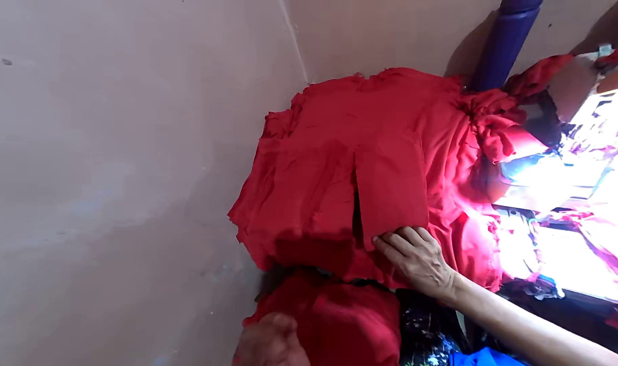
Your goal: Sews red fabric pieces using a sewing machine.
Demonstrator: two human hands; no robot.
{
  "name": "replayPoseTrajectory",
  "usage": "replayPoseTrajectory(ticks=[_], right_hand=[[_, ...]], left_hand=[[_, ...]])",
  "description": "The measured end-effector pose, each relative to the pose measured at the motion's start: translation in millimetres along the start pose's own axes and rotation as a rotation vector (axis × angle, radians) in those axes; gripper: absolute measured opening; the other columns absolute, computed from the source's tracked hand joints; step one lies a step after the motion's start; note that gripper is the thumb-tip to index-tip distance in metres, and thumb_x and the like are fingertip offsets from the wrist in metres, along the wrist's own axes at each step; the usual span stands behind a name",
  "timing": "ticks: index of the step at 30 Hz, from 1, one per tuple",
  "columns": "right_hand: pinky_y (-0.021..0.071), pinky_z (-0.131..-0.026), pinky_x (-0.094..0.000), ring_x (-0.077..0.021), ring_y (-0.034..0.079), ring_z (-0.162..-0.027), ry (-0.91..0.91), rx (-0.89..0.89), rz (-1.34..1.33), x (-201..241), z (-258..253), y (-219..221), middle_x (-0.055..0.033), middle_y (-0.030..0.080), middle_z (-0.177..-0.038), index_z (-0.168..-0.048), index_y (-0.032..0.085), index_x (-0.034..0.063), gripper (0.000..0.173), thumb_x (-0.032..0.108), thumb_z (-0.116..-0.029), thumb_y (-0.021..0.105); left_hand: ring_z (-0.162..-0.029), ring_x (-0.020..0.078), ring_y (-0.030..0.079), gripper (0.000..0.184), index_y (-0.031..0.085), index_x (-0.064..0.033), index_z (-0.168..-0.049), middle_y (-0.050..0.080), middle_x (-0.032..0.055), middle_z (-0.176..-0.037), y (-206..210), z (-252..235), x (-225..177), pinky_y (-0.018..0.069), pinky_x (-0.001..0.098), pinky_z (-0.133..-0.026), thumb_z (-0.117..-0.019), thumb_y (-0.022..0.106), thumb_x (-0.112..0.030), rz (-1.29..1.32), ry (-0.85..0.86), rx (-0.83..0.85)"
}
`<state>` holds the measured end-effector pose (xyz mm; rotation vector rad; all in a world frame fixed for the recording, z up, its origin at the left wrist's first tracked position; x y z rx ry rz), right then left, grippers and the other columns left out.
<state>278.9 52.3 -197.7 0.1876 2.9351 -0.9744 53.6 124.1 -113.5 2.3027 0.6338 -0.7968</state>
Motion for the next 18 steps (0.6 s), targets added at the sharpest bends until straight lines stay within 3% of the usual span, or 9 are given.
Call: replayPoseTrajectory(ticks=[2,6,9,12,16,18], right_hand=[[0.0489,-0.066,-0.0393,-0.0275,0.066,-0.078,0.061,0.045,-0.086,-1.1,-2.5,-5.0,-0.0067,0.072,-0.083,-0.092,0.077,0.0101,0.023,0.008,-0.0979,0.055],[0.0474,-0.066,-0.0447,-0.0312,0.067,-0.077,0.145,0.152,-0.236,-1.9,-9.0,-11.8,-0.01,0.068,-0.077,-0.074,0.069,0.0069,0.022,0.013,-0.092,0.058],[0.0466,-0.068,-0.0487,-0.0345,0.066,-0.08,0.227,0.249,-0.397,-3.2,-12.0,-16.2,-0.0121,0.066,-0.078,-0.074,0.066,0.0055,0.008,0.009,-0.0809,0.066],[0.0487,-0.077,-0.0486,-0.0322,0.065,-0.091,0.285,0.346,-0.641,-9.1,-12.8,-26.8,-0.0112,0.069,-0.088,-0.079,0.072,0.006,0.006,0.012,-0.0806,0.073],[0.0536,-0.088,-0.0293,-0.0143,0.069,-0.099,0.303,0.22,-0.755,-22.4,-25.1,-60.1,-0.0071,0.074,-0.097,-0.092,0.074,0.0064,0.014,0.016,-0.0916,0.063],[0.0514,-0.086,-0.0177,-0.0039,0.067,-0.094,0.265,0.117,-0.735,-23.4,-36.9,-81.3,-0.0038,0.074,-0.094,-0.094,0.073,0.0064,0.018,0.02,-0.0972,0.061]], left_hand=[[-0.115,0.0004,0.061,0.019,0.076,-0.0338,-0.098,0.07,-0.0189,-0.107,-3.2,4.2,18.4,0.0455,0.022,-0.103,-0.1,0.06,-0.044,-0.107,-0.09,0.01],[-0.113,-0.0048,0.058,0.019,0.069,-0.0356,-0.087,0.066,-0.0239,-0.106,-5.5,13.5,51.2,0.0473,0.0166,-0.097,-0.0984,0.061,-0.048,-0.325,-0.192,0.006],[-0.111,-0.0043,0.059,0.018,0.067,-0.0336,-0.087,0.065,-0.0226,-0.104,-3.3,18.2,70.7,0.0473,0.0186,-0.099,-0.0972,0.063,-0.048,-0.377,-0.243,-0.01],[-0.104,-0.0056,0.061,0.02,0.069,-0.0279,-0.091,0.067,-0.0198,-0.1,1.3,19.1,85.0,0.0491,0.0182,-0.095,-0.098,0.063,-0.045,-0.392,-0.291,0.086],[-0.098,0.0023,0.067,0.053,0.066,-0.0002,-0.115,0.073,-0.0048,-0.104,26.5,-3.5,96.0,0.0556,0.024,-0.09,-0.1105,0.033,-0.041,-0.315,-0.443,0.41],[-0.086,0.0028,0.069,0.059,0.059,0.0083,-0.12,0.073,-0.0033,-0.097,48.4,-29.0,99.9,0.0582,0.0238,-0.081,-0.1119,0.023,-0.037,-0.293,-0.555,0.432]])
Point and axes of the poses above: each hand's wrist, its own z-axis away from the middle knuckle, its own y-axis out of the palm, x = y × z, the point moved 4 cm from there along -z, towards the middle knuckle
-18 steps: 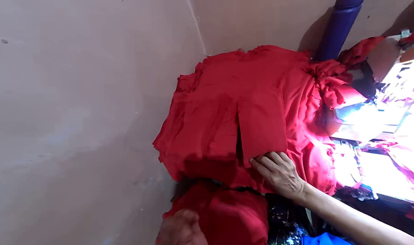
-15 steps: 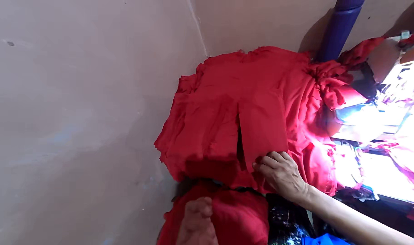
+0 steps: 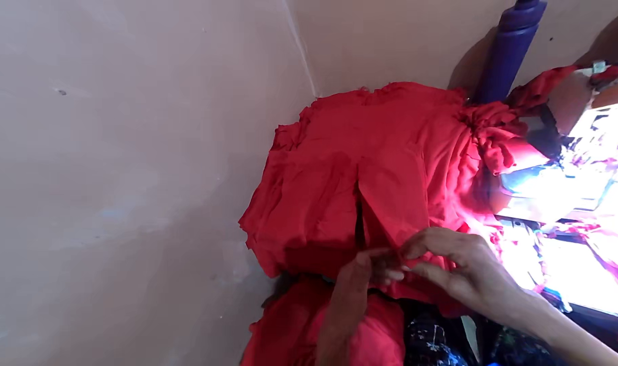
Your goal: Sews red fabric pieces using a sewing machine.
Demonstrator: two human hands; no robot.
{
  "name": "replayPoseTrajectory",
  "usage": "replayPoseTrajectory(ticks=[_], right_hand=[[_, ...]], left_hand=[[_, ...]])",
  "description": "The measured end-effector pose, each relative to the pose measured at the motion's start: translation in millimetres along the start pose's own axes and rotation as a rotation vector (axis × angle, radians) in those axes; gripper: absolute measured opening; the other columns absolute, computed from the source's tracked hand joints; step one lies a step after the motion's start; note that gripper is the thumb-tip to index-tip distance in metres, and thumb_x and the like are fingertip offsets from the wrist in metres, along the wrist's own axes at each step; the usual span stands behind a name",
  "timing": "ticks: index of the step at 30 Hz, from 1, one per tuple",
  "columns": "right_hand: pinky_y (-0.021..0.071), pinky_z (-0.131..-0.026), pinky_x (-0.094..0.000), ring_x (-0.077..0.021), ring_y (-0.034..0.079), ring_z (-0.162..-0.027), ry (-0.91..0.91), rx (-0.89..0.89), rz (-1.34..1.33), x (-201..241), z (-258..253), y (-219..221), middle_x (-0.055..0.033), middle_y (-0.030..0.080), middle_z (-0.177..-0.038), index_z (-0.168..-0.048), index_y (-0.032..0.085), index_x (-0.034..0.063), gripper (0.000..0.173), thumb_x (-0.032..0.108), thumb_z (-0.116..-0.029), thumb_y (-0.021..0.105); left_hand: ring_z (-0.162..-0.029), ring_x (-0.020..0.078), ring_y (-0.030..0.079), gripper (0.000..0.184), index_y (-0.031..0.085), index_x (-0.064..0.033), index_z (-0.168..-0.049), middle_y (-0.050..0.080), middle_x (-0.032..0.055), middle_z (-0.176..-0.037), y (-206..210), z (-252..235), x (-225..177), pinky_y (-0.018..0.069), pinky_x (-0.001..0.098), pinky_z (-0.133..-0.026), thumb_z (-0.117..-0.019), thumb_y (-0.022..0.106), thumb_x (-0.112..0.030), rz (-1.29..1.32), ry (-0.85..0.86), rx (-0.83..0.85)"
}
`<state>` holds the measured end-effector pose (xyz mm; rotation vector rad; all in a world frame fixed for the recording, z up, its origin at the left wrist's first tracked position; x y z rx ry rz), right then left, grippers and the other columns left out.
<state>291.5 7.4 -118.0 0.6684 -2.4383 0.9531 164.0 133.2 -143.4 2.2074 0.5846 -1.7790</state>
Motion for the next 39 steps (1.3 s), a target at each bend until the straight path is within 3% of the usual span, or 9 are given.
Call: replayPoseTrajectory(ticks=[3,6,8,11,15,19,24,30,39], right_hand=[[0.0507,-0.082,-0.0146,-0.0027,0.067,-0.089,-0.105,-0.084,0.038,21.0,-8.7,-15.2,-0.0056,0.073,-0.09,-0.095,0.073,0.0035,0.02,0.017,-0.1003,0.059],[0.0522,-0.082,-0.0168,-0.0059,0.068,-0.088,-0.134,-0.098,0.102,20.5,-9.5,-17.4,-0.0069,0.074,-0.09,-0.095,0.073,0.0036,0.02,0.016,-0.1007,0.058],[0.0526,-0.08,-0.0187,-0.0073,0.069,-0.087,-0.115,-0.085,0.113,15.0,-6.6,-17.5,-0.0068,0.074,-0.089,-0.095,0.072,0.0044,0.021,0.018,-0.1009,0.058],[0.0527,-0.08,-0.0195,-0.0097,0.069,-0.087,-0.085,-0.067,0.103,10.4,-3.0,-20.7,-0.0091,0.073,-0.09,-0.097,0.072,0.0033,0.021,0.016,-0.1011,0.056],[0.0513,-0.081,-0.0168,-0.0071,0.068,-0.086,-0.082,-0.073,0.08,7.7,-5.9,-28.0,-0.0088,0.074,-0.09,-0.1,0.072,0.0021,0.026,0.016,-0.1052,0.052],[0.0516,-0.081,-0.0165,-0.0012,0.067,-0.086,-0.071,-0.15,0.059,3.1,-18.2,-44.8,-0.0036,0.074,-0.091,-0.101,0.075,0.0034,0.028,0.019,-0.1051,0.052],[0.0497,-0.067,-0.0116,0.0058,0.061,-0.072,-0.001,-0.301,0.07,4.7,-46.6,-76.3,0.0049,0.068,-0.079,-0.096,0.072,0.0052,0.017,0.014,-0.0995,0.058],[0.04,-0.046,-0.0118,0.0033,0.049,-0.05,0.144,-0.432,-0.076,-5.3,-55.6,-90.4,0.0077,0.057,-0.063,-0.091,0.067,0.0081,0.005,0.012,-0.0932,0.07],[0.0362,-0.043,-0.0116,0.0037,0.044,-0.046,0.21,-0.423,-0.116,-13.3,-42.3,-93.1,0.0095,0.051,-0.057,-0.088,0.062,0.0101,0.01,0.01,-0.0899,0.071]], left_hand=[[-0.072,-0.0003,0.063,0.048,0.059,0.0015,-0.101,0.062,-0.0058,-0.077,-1.4,-54.2,-19.6,0.055,0.0201,-0.072,-0.1126,0.023,-0.028,-0.091,-0.188,-0.112],[-0.066,0.0094,0.062,0.052,0.065,0.0019,-0.101,0.064,0.0055,-0.077,-16.4,-106.8,-16.5,0.0551,0.0293,-0.065,-0.1098,0.04,-0.043,-0.225,-0.264,-0.166],[-0.056,0.0088,0.053,0.054,0.064,-0.0021,-0.094,0.058,0.0051,-0.071,-25.0,-127.9,-14.3,0.0478,0.0271,-0.055,-0.1048,0.048,-0.052,-0.351,-0.223,-0.197],[-0.062,0.019,0.056,0.049,0.069,0.0019,-0.102,0.063,0.0149,-0.08,-33.2,-154.8,-14.0,0.0506,0.0372,-0.06,-0.1032,0.057,-0.045,-0.536,-0.189,-0.249],[-0.082,0.033,0.062,0.03,0.07,0.0041,-0.107,0.068,0.0217,-0.093,-29.0,-167.3,-20.0,0.0493,0.0532,-0.077,-0.1014,0.065,-0.025,-0.685,-0.016,-0.286],[-0.083,0.0231,0.065,0.024,0.071,0.0009,-0.113,0.071,0.0159,-0.099,-3.5,-158.7,-45.9,0.0522,0.0422,-0.077,-0.1026,0.062,-0.019,-0.662,0.261,-0.326],[-0.068,-0.0016,0.06,0.018,0.071,-0.007,-0.116,0.071,-0.0015,-0.092,30.5,-137.8,-75.4,0.0497,0.0152,-0.06,-0.1006,0.064,-0.014,-0.317,0.344,-0.144],[-0.069,-0.0026,0.063,0.015,0.072,-0.0023,-0.107,0.071,-0.0042,-0.084,55.4,-125.5,-90.7,0.0533,0.0138,-0.064,-0.0986,0.06,0.002,-0.062,0.336,0.033],[-0.074,-0.0029,0.063,0.02,0.072,-0.0023,-0.108,0.07,-0.0049,-0.086,67.2,-117.8,-83.3,0.0519,0.0135,-0.068,-0.1016,0.054,0.001,-0.135,0.244,0.037]])
Point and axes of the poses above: each hand's wrist, its own z-axis away from the middle knuckle, its own y-axis out of the palm, x = y × z, the point moved 4 cm from there along -z, towards the middle knuckle
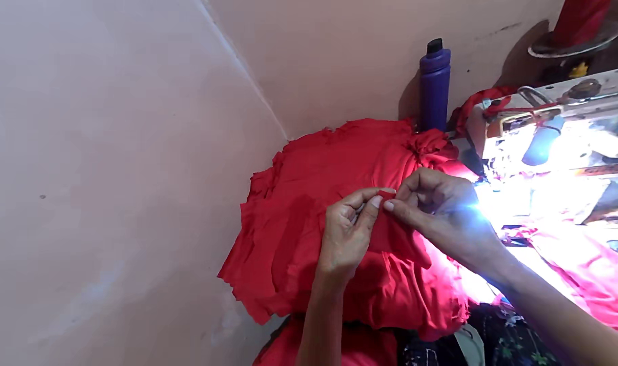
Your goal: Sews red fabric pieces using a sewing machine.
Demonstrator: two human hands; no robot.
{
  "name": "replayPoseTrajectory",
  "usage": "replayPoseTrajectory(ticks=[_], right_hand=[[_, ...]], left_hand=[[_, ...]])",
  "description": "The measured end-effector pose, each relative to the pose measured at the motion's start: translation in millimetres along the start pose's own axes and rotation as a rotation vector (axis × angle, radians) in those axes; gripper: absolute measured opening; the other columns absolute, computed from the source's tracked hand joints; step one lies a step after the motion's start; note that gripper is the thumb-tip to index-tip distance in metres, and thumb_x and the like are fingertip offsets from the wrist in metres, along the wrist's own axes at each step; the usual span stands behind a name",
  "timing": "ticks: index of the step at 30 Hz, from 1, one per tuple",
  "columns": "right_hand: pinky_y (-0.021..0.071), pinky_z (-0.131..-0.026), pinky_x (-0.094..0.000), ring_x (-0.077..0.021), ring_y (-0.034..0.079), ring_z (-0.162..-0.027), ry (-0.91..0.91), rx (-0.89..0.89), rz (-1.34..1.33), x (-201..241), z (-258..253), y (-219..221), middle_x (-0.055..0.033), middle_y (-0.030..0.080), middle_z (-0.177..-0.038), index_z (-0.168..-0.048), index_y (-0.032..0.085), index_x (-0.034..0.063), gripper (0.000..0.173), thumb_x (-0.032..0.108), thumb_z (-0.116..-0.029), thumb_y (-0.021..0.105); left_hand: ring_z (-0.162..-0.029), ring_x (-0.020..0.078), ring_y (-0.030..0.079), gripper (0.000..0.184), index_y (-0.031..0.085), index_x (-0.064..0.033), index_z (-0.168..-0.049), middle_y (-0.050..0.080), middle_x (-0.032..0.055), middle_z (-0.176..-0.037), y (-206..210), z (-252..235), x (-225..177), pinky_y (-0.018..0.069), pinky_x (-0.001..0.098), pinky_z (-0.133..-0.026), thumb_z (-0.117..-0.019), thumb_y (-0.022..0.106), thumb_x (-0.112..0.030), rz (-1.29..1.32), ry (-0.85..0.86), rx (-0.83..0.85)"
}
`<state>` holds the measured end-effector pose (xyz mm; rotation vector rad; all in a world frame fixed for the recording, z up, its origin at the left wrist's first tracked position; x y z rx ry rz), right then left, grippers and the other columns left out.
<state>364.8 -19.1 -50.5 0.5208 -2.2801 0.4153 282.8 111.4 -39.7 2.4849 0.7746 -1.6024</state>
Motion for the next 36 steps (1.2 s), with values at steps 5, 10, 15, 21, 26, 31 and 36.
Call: replayPoseTrajectory(ticks=[5,10,15,21,26,31,36], right_hand=[[0.0355,-0.043,-0.0118,0.0041,0.043,-0.044,0.071,0.01,-0.032,-10.3,3.3,-11.1,0.0105,0.049,-0.054,-0.096,0.059,0.0097,0.015,0.007,-0.0879,0.071],[0.0402,-0.047,-0.012,0.0047,0.047,-0.046,0.25,0.253,-0.154,-26.6,15.7,-31.7,0.0106,0.054,-0.055,-0.106,0.062,0.01,0.018,0.006,-0.0899,0.069],[0.0475,-0.054,-0.0106,0.0071,0.056,-0.057,0.405,0.379,-0.158,-48.3,52.7,-50.9,0.0157,0.057,-0.065,-0.089,0.063,0.0159,0.012,0.018,-0.0869,0.075],[0.0599,-0.062,-0.0168,0.0,0.07,-0.067,0.451,0.146,-0.321,-61.4,84.4,-68.7,0.0115,0.072,-0.077,-0.099,0.068,0.0115,0.005,0.015,-0.0956,0.067],[0.0529,-0.066,-0.0092,0.0095,0.063,-0.071,0.506,-0.109,-0.061,-86.9,95.5,-87.5,0.0133,0.068,-0.08,-0.095,0.072,0.0096,0.01,0.017,-0.0951,0.065],[0.0553,-0.072,-0.0223,0.0001,0.064,-0.074,0.61,-0.176,0.243,-118.1,104.7,-102.9,-0.0001,0.07,-0.085,-0.103,0.074,0.0018,0.028,0.025,-0.1016,0.06],[0.0562,-0.063,-0.0163,0.004,0.065,-0.067,0.563,-0.266,0.169,-115.2,119.6,-93.5,0.0045,0.069,-0.079,-0.105,0.069,0.001,0.024,0.022,-0.0972,0.062]], left_hand=[[-0.078,-0.0016,0.066,0.018,0.07,-0.0004,-0.113,0.072,-0.0036,-0.089,10.4,3.8,3.1,0.0561,0.0159,-0.073,-0.0985,0.059,-0.002,0.013,0.033,0.098],[-0.074,-0.0026,0.064,0.015,0.074,0.0008,-0.104,0.072,-0.0022,-0.086,24.6,-3.6,10.6,0.0536,0.0138,-0.069,-0.0971,0.06,0.0,-0.087,0.12,0.212],[-0.072,-0.0024,0.062,0.016,0.073,-0.0049,-0.102,0.069,-0.0046,-0.084,45.8,-14.0,10.2,0.0512,0.0144,-0.066,-0.1012,0.058,-0.009,-0.239,0.169,0.228],[-0.078,0.0005,0.061,0.015,0.075,-0.0048,-0.102,0.066,-0.0024,-0.087,75.9,-32.6,25.2,0.0504,0.0158,-0.069,-0.0992,0.062,-0.012,-0.264,0.243,0.23],[-0.08,0.0057,0.062,0.009,0.078,-0.0035,-0.097,0.068,0.0035,-0.088,117.8,-58.5,59.9,0.051,0.0206,-0.073,-0.0908,0.073,-0.007,-0.32,0.247,0.158],[-0.082,0.02,0.069,0.01,0.073,0.0003,-0.101,0.071,0.0123,-0.091,163.3,-69.7,112.4,0.057,0.0373,-0.076,-0.0919,0.067,-0.001,-0.44,0.27,0.091],[-0.091,0.0321,0.063,0.006,0.076,-0.0028,-0.09,0.067,0.0143,-0.092,179.4,-46.6,94.2,0.0474,0.0484,-0.077,-0.0869,0.072,-0.007,-0.779,0.31,-0.015]])
Point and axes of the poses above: each hand's wrist, its own z-axis away from the middle knuckle, its own y-axis out of the palm, x = y × z, the point moved 4 cm from there along -z, towards the middle knuckle
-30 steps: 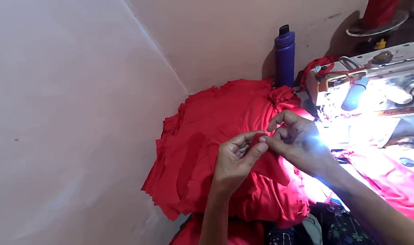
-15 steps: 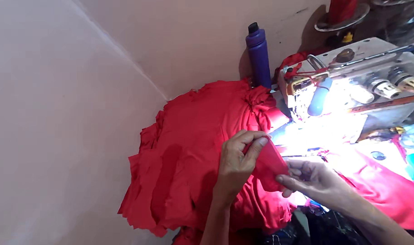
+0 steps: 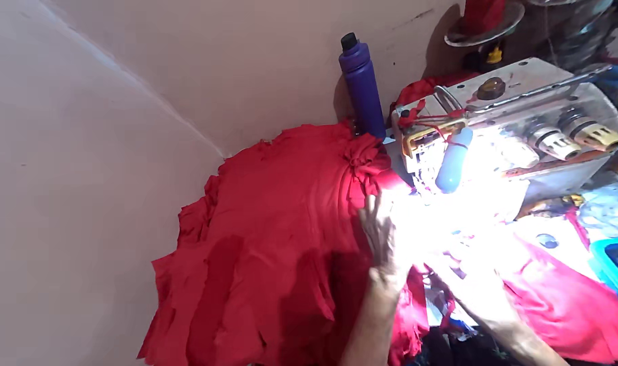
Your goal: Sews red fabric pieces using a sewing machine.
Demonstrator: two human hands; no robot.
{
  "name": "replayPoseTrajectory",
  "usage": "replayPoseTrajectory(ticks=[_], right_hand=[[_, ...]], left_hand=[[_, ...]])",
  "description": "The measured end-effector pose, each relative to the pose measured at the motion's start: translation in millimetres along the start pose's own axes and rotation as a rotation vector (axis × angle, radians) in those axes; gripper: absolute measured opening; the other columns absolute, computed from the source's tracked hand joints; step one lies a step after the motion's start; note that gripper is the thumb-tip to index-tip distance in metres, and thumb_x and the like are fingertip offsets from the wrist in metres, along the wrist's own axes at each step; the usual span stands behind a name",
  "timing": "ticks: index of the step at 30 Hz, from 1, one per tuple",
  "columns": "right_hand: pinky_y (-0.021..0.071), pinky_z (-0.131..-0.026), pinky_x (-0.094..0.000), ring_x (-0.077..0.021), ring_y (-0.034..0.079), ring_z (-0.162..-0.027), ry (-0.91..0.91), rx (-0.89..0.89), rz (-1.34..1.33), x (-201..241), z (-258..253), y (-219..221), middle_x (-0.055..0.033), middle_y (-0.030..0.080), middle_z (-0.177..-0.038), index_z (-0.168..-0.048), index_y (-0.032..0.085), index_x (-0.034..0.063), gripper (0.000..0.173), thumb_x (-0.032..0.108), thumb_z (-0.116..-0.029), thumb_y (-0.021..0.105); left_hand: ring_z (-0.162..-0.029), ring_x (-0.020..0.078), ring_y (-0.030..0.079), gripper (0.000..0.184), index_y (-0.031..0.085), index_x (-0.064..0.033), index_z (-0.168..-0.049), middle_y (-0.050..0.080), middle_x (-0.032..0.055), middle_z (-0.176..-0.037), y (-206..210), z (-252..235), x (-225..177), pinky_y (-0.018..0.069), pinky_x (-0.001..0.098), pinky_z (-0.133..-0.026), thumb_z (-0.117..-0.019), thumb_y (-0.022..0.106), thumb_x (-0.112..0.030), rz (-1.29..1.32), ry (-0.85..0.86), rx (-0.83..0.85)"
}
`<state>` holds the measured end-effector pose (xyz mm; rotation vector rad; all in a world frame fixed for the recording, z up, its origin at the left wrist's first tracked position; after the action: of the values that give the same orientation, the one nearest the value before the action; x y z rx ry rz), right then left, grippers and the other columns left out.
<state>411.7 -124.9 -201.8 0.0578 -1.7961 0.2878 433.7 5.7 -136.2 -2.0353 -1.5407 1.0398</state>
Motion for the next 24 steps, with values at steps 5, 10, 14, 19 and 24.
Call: replayPoseTrajectory(ticks=[5,10,14,19,24], right_hand=[[0.0565,-0.073,-0.0115,0.0076,0.066,-0.079,-0.102,-0.143,-0.066,-2.8,32.3,-8.5,0.0026,0.073,-0.093,-0.108,0.071,-0.004,0.027,0.019,-0.0959,0.064],[0.0575,-0.065,-0.0122,0.0062,0.066,-0.07,-0.139,-0.235,-0.071,3.2,22.2,-17.2,0.0018,0.071,-0.087,-0.1,0.07,-0.0052,0.021,0.013,-0.0934,0.064],[0.0599,-0.061,-0.0141,0.0041,0.068,-0.066,-0.128,-0.262,-0.146,2.3,8.7,-15.6,0.0062,0.072,-0.082,-0.117,0.063,-0.0084,0.03,0.01,-0.0929,0.064],[0.0567,-0.061,-0.0106,0.007,0.065,-0.065,-0.237,-0.284,0.017,6.9,-17.5,-17.1,0.0016,0.072,-0.08,-0.103,0.071,-0.0072,0.021,0.008,-0.0943,0.061],[0.0561,-0.067,-0.0287,-0.0111,0.067,-0.068,-0.247,-0.25,0.298,11.1,-35.5,-20.0,-0.0111,0.072,-0.078,-0.095,0.076,-0.0051,0.026,0.016,-0.0951,0.06]], left_hand=[[-0.094,0.028,0.071,0.013,0.083,-0.0112,-0.091,0.077,0.0087,-0.095,1.8,46.9,-29.3,0.0507,0.0438,-0.092,-0.0856,0.074,-0.019,-0.161,0.104,-0.106],[-0.107,0.0284,0.071,0.024,0.081,-0.0071,-0.106,0.077,0.0099,-0.11,9.2,45.3,-34.2,0.046,0.0458,-0.103,-0.0868,0.07,-0.016,-0.089,0.008,-0.077],[-0.106,0.0276,0.07,0.023,0.079,-0.0069,-0.107,0.076,0.0096,-0.11,13.7,33.6,-33.3,0.0492,0.0443,-0.101,-0.0893,0.069,-0.017,-0.085,-0.033,-0.062],[-0.125,0.0326,0.061,0.035,0.07,-0.0005,-0.124,0.068,0.0183,-0.127,14.0,12.1,-20.5,0.0422,0.0506,-0.11,-0.0919,0.068,-0.015,0.056,-0.17,0.174],[-0.113,0.0352,0.064,0.035,0.061,0.0007,-0.13,0.065,0.0227,-0.123,13.7,-28.7,3.5,0.0501,0.0503,-0.098,-0.1019,0.062,-0.019,0.071,-0.337,0.478]])
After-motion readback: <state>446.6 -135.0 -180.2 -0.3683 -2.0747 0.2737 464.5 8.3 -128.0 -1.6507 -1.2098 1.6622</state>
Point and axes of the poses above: each hand's wrist, its own z-axis away from the middle knuckle, its own y-axis out of the palm, x = y × z, the point moved 4 cm from there along -z, towards the middle knuckle
